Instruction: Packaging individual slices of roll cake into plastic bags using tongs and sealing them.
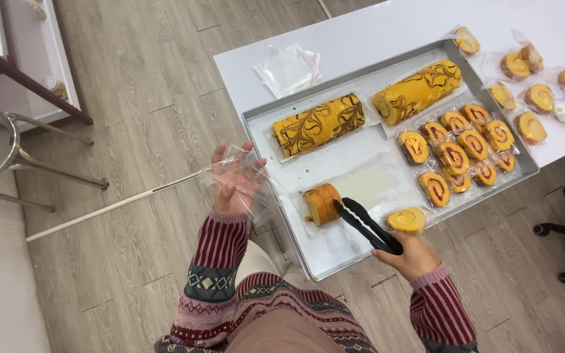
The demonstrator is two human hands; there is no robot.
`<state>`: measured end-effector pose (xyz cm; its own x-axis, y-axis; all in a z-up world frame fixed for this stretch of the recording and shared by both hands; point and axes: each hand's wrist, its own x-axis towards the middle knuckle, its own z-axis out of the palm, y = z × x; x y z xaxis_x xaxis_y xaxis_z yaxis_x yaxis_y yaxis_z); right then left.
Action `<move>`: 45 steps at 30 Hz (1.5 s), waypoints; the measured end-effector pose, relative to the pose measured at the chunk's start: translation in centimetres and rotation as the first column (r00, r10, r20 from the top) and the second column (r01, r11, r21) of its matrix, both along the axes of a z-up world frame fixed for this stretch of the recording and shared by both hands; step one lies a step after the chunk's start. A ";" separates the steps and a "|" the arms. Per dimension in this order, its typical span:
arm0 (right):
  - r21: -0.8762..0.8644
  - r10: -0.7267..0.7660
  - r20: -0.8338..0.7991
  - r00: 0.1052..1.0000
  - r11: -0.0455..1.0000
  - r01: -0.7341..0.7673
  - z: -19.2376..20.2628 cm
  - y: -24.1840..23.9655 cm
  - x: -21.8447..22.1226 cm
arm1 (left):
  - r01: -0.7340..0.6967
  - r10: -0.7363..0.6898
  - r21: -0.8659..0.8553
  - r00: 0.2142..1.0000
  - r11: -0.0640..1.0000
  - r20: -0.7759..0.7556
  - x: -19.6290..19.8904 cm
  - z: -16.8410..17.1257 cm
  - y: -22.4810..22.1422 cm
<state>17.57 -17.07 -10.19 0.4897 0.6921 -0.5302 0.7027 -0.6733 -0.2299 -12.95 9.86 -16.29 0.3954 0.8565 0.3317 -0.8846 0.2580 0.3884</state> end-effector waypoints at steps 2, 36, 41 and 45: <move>-0.035 -0.023 0.001 1.000 0.999 0.023 1.0 0.6 0.2 | -0.014 0.014 -0.002 1.000 1.000 -0.012 -0.5 -0.4 0.2; -0.378 -0.092 -0.412 0.906 0.923 -0.078 5.3 10.4 10.3 | -0.065 0.065 0.002 0.998 0.998 -0.005 -4.6 -1.3 2.4; -0.388 -0.152 -0.503 0.851 0.919 -0.065 4.2 10.2 12.2 | -0.074 0.073 -0.035 0.997 0.997 -0.028 -5.0 -0.9 2.7; -0.408 -0.158 -0.451 0.878 0.912 -0.046 4.6 10.6 11.9 | -0.077 0.075 -0.019 0.995 0.997 -0.058 -5.5 -1.0 2.8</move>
<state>29.48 -6.45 -5.57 0.1463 0.3528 -0.9242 0.5388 -0.8120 -0.2247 -18.43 12.63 -17.32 0.3468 0.8914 0.2919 -0.8784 0.1995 0.4343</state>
